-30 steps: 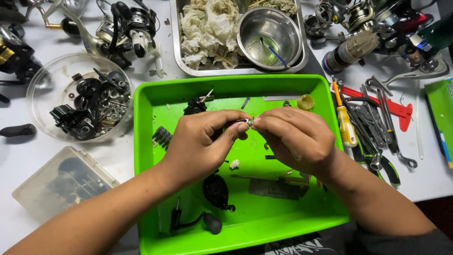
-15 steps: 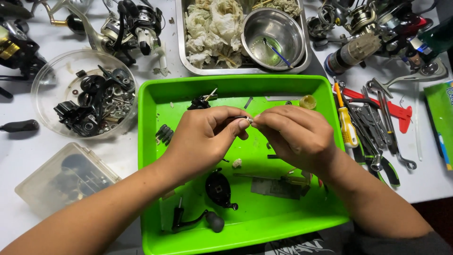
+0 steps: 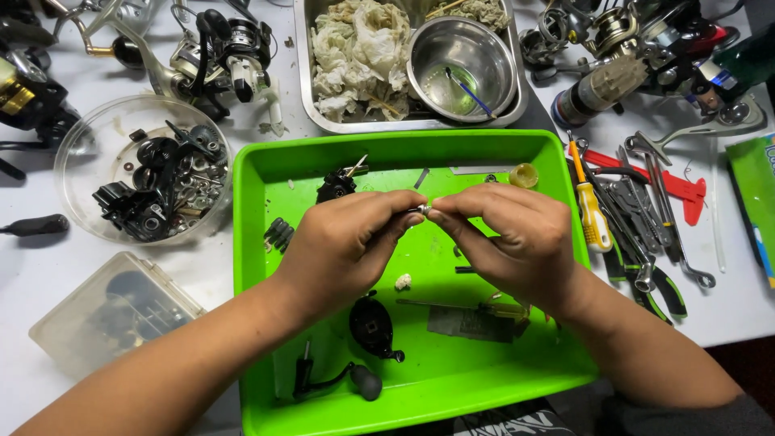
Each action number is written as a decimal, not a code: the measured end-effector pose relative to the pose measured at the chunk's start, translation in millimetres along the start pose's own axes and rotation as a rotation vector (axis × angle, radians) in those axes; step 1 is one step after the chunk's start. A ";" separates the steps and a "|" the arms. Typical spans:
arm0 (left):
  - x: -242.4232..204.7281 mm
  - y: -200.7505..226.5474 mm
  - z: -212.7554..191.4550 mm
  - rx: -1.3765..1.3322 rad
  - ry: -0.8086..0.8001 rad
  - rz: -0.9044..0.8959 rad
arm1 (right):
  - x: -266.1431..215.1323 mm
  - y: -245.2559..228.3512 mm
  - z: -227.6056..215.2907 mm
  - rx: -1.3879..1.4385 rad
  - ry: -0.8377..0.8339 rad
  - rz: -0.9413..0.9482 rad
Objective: Assembling and cleaning the bail arm mechanism of a fishing reel on a workbench
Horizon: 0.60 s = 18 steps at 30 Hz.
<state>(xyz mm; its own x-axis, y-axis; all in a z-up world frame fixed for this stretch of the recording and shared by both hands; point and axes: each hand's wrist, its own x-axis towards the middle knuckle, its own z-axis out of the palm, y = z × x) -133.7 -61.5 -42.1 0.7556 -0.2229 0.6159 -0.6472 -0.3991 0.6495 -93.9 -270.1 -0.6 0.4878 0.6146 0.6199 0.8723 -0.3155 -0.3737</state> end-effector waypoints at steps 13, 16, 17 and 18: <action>6.1 6.1 -5.3 -0.029 -0.065 -0.143 | 0.2 10.1 -3.6 -0.036 -0.058 -0.238; 7.2 6.7 -7.8 -0.037 -0.080 -0.145 | 2.2 9.2 -2.8 -0.028 -0.051 -0.259; 7.0 6.5 -8.3 -0.038 -0.078 -0.147 | 1.8 9.6 -1.9 -0.027 -0.053 -0.260; 6.8 6.3 -8.9 -0.026 -0.086 -0.144 | 1.4 9.8 -0.9 -0.024 -0.049 -0.259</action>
<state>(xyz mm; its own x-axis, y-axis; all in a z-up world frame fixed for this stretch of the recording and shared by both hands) -133.5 -57.6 -29.8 0.8460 -0.2410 0.4755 -0.5329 -0.4100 0.7403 -84.6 -273.0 -2.8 0.2463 0.7112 0.6585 0.9687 -0.1598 -0.1897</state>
